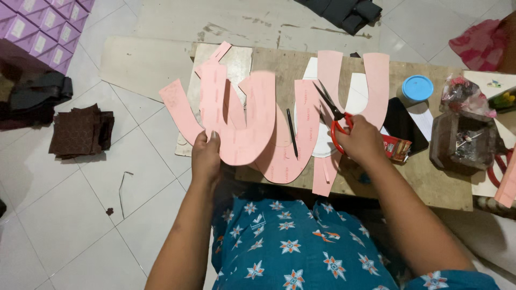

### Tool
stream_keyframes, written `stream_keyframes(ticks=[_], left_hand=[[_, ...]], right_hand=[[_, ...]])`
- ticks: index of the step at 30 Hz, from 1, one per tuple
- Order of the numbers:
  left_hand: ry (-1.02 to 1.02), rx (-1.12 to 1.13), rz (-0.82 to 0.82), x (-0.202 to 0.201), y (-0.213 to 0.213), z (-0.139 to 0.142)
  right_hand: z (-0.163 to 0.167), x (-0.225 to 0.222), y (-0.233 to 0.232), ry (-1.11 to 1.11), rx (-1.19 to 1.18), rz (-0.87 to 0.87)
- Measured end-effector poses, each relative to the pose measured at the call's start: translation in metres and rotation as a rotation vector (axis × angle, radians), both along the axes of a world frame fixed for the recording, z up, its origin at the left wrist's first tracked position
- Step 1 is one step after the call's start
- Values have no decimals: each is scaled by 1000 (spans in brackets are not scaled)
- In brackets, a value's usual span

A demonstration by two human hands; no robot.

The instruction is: The person holds pink U-shaped foam pieces and uses red-handled scissors to trim the edges. They repeatedly inspect the pieces and make small cuts to refine the shape.

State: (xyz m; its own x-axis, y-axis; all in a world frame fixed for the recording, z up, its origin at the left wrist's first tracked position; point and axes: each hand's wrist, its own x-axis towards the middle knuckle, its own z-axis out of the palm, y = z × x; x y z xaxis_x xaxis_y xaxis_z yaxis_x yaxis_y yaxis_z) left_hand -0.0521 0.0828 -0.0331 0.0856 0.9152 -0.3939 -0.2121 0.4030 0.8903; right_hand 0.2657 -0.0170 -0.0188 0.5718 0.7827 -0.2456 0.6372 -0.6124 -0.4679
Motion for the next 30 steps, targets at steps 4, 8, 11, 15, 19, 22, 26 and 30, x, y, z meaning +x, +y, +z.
stream_keyframes(ticks=[4,8,11,15,19,22,26,30], left_hand=[[105,118,21,1,-12,-14],[133,249,154,-3,-16,-22],[110,264,229,-10,-14,-23],[-12,286,262,-18,-15,-25],[-2,250,258,-16,-16,-28],[35,219,228,-15,-17,-29],[-82,207,177,-13,-17,-28],[-145,190,154,-8,-17,-27]], right_hand=[[-11,-10,0,114,-22,-9],[-21,-26,-2,4,32,82],[-23,-29,-3,-116,55,70],[-22,-13,-7,-250,106,70],[-24,-3,-9,-299,37,31],[-27,-1,-12,-258,48,23],[-27,-2,-13,-371,46,94],[-21,-18,-11,-304,144,105]])
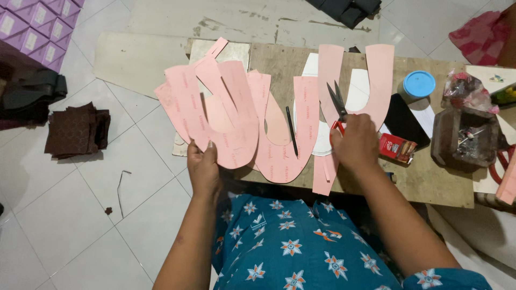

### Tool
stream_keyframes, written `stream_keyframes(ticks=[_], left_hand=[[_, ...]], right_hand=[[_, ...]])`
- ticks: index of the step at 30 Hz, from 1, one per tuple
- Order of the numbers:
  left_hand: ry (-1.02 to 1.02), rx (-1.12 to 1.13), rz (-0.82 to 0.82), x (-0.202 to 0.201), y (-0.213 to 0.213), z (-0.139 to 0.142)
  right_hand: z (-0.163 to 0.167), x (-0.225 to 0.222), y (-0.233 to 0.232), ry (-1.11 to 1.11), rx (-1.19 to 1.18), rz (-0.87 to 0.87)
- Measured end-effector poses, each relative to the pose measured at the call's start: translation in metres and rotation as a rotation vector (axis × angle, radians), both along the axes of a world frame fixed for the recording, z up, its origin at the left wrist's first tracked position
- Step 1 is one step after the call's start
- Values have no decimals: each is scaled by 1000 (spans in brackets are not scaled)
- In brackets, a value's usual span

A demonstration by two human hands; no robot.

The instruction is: The person holds pink U-shaped foam pieces and uses red-handled scissors to trim the edges. They repeatedly inspect the pieces and make small cuts to refine the shape.

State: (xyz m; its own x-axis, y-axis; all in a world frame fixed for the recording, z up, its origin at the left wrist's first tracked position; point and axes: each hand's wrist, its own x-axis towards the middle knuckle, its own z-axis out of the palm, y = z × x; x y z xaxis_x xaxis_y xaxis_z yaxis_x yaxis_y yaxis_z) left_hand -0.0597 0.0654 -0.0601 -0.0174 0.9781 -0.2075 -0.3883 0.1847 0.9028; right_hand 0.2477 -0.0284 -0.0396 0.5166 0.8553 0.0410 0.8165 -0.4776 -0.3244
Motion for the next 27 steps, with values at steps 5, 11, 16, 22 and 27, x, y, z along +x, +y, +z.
stream_keyframes(ticks=[5,11,16,22,27], left_hand=[[16,-78,-119,20,4,3],[125,-179,-296,41,6,11],[45,-236,-335,48,2,15],[54,93,-267,47,-11,2],[-21,84,-126,2,7,8]], right_hand=[[9,-40,20,277,-93,84],[7,-55,21,144,4,170],[2,-47,15,250,56,116],[-6,-38,12,242,181,130],[-9,-37,12,231,199,135]])
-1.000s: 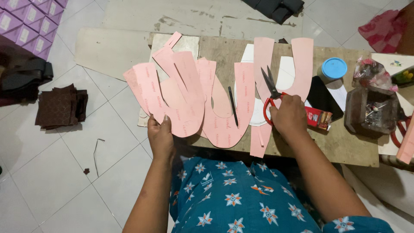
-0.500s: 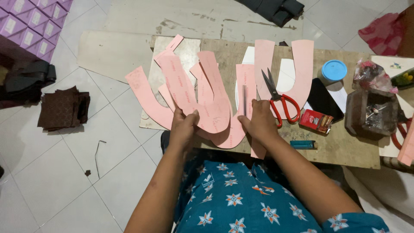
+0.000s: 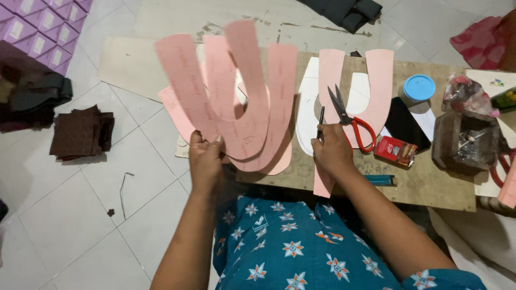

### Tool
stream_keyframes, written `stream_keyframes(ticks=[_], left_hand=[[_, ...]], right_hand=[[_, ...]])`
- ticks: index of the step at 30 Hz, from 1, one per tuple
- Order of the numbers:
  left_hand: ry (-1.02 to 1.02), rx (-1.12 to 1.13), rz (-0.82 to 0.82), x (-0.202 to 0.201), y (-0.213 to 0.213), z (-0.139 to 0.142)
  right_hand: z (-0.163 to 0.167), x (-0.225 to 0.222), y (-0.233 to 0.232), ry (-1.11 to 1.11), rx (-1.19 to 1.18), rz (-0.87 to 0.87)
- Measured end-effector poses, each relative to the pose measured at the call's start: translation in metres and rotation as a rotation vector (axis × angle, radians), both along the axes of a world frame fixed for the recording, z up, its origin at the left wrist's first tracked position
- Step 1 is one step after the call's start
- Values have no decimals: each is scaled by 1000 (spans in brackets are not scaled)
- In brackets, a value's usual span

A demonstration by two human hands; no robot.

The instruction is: The person holds pink U-shaped foam pieces and uses red-handled scissors to trim the edges. They repeatedly inspect the pieces and make small cuts to refine the shape.

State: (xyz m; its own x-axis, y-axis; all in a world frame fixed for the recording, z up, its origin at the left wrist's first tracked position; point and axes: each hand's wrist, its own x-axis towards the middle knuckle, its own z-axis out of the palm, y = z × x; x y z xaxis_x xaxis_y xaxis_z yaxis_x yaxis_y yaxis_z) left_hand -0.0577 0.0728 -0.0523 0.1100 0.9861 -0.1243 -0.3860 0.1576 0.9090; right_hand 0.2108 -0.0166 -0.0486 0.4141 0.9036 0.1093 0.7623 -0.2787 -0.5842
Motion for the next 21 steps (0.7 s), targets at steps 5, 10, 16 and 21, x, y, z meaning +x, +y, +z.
stream_keyframes(ticks=[5,10,16,21], left_hand=[[-112,-82,-14,-15,-1,9],[-202,-164,-73,-4,-16,-3],[-414,-101,117,-20,7,-4],[-435,-130,185,-33,9,1]], right_hand=[[9,-13,1,371,-28,-13],[6,-23,1,1023,58,167],[3,16,8,1188,258,-86],[1,33,0,1187,250,-144]])
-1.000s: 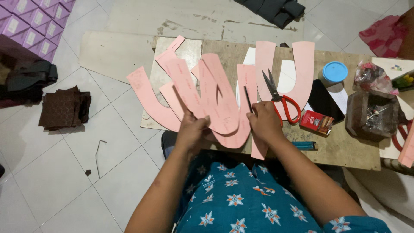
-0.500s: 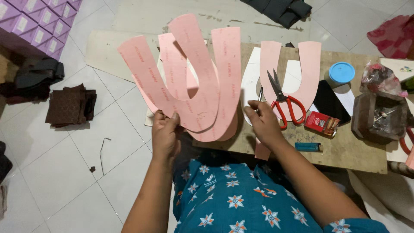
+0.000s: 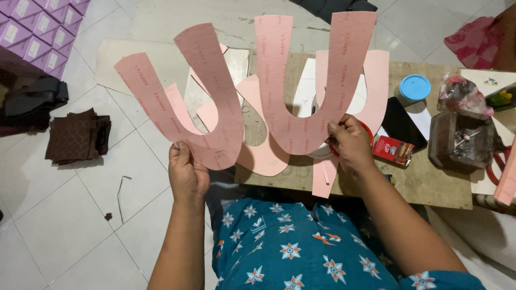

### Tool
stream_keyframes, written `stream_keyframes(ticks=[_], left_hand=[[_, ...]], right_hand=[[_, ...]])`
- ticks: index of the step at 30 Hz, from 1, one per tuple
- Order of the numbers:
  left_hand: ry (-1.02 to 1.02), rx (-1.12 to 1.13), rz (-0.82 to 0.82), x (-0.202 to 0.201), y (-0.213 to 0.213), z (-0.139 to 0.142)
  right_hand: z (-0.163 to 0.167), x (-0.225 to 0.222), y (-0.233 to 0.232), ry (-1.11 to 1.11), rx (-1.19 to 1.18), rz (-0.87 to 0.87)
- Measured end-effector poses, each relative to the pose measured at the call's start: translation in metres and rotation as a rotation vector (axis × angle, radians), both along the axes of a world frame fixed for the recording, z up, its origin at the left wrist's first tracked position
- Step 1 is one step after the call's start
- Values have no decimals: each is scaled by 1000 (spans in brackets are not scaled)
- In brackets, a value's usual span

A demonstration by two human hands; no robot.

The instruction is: The person holds pink U-shaped foam pieces and uses red-handled scissors to trim the edges. They repeatedly inspect the pieces and make small cuts to refine the shape.

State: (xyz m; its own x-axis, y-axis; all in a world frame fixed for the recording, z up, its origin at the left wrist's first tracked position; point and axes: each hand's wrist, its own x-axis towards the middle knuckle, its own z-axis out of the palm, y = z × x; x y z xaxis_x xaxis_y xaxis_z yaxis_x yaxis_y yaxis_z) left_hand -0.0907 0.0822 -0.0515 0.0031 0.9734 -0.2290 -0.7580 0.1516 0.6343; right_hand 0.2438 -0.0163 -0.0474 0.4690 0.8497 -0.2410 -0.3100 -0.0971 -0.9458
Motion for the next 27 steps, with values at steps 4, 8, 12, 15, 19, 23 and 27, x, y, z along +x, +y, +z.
stream_keyframes(ticks=[4,8,12,15,19,23,27], left_hand=[[-7,2,-18,2,-3,1],[-2,30,-59,3,-6,-1],[15,22,-44,4,-4,-3],[31,15,-39,4,-5,-3],[59,8,-38,6,-5,-3],[92,-23,-33,9,-5,-2],[117,-46,-29,12,-7,-5]], right_hand=[[3,-1,0,46,-42,-6],[4,-1,0,37,-90,3],[0,-1,-1,76,-27,14],[-3,1,-2,91,-12,21],[-3,1,-2,99,-22,20],[-3,0,-1,112,-39,13],[-2,-1,-2,124,-18,22]])
